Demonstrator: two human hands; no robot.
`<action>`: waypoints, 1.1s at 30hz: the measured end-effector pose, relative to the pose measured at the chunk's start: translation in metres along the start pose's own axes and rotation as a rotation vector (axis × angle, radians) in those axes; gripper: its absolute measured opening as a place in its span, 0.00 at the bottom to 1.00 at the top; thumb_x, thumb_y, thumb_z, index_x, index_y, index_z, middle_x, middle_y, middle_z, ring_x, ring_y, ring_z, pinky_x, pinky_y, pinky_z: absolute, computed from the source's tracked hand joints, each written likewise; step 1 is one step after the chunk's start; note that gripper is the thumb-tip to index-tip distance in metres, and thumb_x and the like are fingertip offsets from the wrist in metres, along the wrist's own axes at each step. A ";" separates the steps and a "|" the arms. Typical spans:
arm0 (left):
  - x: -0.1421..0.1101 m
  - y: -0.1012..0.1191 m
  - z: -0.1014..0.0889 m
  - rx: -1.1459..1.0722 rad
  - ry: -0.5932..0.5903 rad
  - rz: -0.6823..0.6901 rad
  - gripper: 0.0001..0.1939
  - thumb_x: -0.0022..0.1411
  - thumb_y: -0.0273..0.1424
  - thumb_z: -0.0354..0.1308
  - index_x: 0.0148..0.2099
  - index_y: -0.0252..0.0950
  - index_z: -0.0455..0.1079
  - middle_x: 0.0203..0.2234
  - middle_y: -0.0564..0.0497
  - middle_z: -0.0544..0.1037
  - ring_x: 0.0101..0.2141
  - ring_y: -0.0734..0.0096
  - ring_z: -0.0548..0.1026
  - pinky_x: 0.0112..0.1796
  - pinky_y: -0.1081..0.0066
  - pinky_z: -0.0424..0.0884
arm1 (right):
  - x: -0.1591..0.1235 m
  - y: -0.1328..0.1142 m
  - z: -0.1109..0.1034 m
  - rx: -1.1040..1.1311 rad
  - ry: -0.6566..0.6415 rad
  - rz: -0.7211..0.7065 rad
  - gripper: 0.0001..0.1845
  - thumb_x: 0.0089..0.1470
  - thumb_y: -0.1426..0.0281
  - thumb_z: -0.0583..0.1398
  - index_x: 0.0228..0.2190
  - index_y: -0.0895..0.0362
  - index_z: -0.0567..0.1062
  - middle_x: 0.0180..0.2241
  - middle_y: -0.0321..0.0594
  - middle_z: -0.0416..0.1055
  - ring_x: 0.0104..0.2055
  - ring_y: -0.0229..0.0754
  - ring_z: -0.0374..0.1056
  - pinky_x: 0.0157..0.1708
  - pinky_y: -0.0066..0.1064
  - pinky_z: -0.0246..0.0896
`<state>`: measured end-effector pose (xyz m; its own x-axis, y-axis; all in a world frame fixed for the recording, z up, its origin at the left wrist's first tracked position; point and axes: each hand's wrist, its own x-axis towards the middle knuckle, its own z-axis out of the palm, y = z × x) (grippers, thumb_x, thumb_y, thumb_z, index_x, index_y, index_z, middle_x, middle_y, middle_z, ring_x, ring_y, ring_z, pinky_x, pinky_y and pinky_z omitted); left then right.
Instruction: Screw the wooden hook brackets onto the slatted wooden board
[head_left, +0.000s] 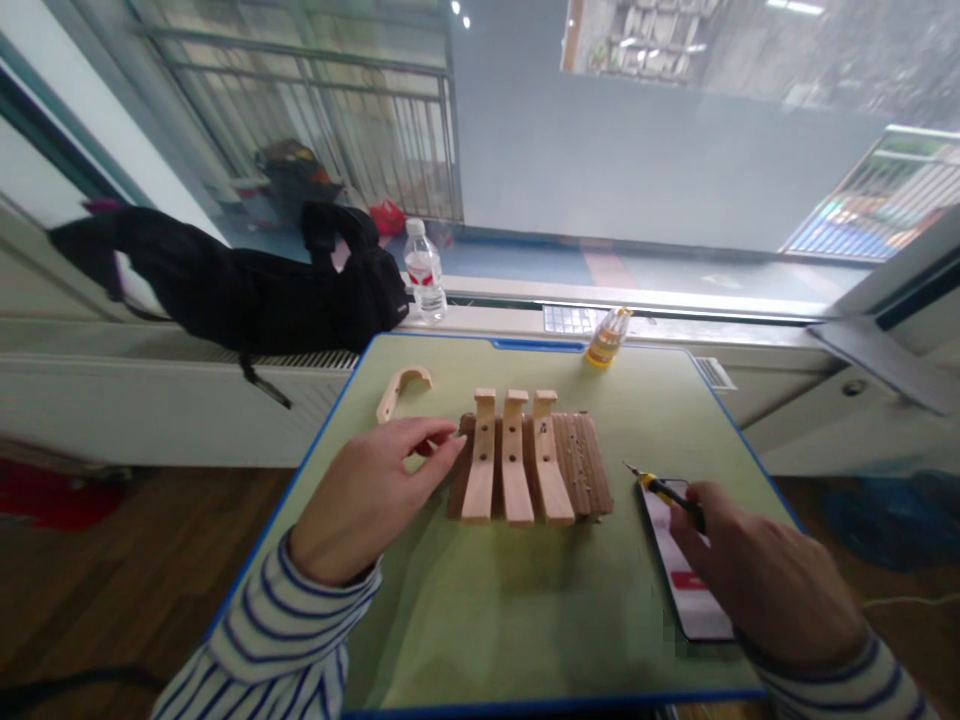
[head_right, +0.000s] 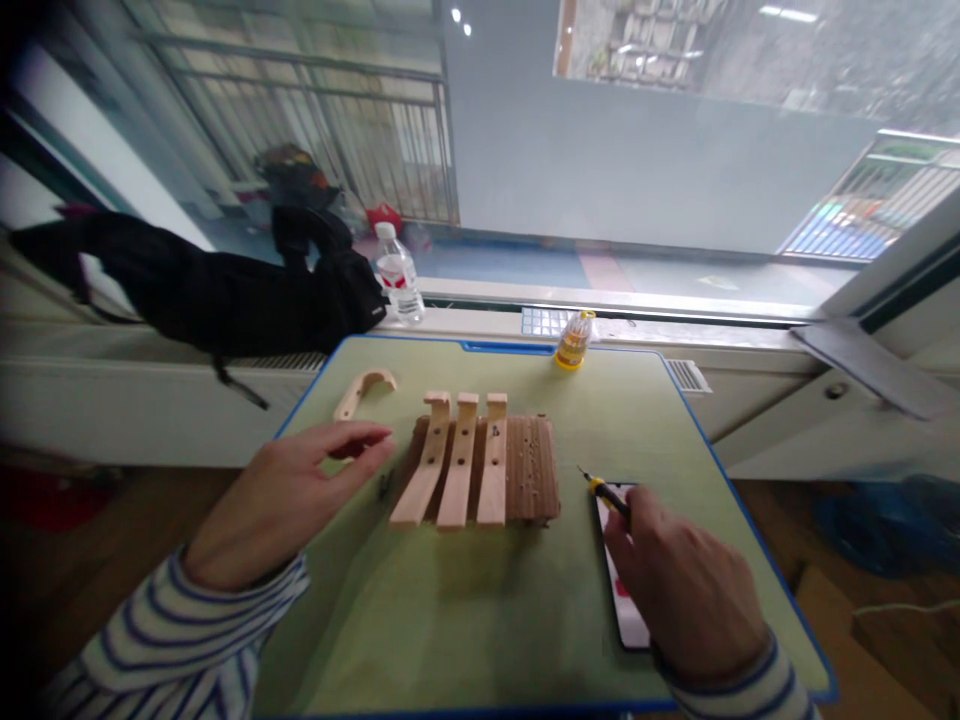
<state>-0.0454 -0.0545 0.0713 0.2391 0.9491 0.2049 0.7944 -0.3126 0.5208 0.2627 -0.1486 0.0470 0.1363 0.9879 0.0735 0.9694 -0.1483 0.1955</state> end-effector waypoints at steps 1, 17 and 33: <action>0.003 0.003 0.000 -0.012 -0.020 0.015 0.16 0.61 0.41 0.51 0.42 0.37 0.73 0.36 0.51 0.79 0.34 0.67 0.76 0.37 0.69 0.71 | 0.001 0.005 -0.003 0.017 0.039 -0.020 0.11 0.58 0.60 0.49 0.32 0.51 0.67 0.20 0.33 0.70 0.22 0.44 0.70 0.19 0.32 0.52; 0.057 0.026 0.043 -0.012 -0.345 0.309 0.13 0.61 0.34 0.51 0.39 0.37 0.76 0.30 0.49 0.79 0.31 0.69 0.75 0.32 0.73 0.66 | 0.067 -0.001 -0.061 0.499 0.421 -0.360 0.17 0.56 0.62 0.54 0.45 0.58 0.66 0.33 0.41 0.73 0.25 0.36 0.68 0.24 0.27 0.62; 0.063 0.007 0.072 0.032 -0.285 0.227 0.16 0.60 0.44 0.52 0.40 0.40 0.75 0.28 0.50 0.76 0.28 0.69 0.73 0.30 0.72 0.64 | 0.113 -0.060 -0.058 0.571 0.385 -0.545 0.15 0.55 0.70 0.53 0.45 0.61 0.66 0.32 0.44 0.74 0.29 0.38 0.70 0.30 0.30 0.66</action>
<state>0.0154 0.0061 0.0282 0.5535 0.8299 0.0707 0.7194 -0.5192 0.4614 0.2079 -0.0311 0.0998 -0.3535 0.8160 0.4575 0.8478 0.4861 -0.2120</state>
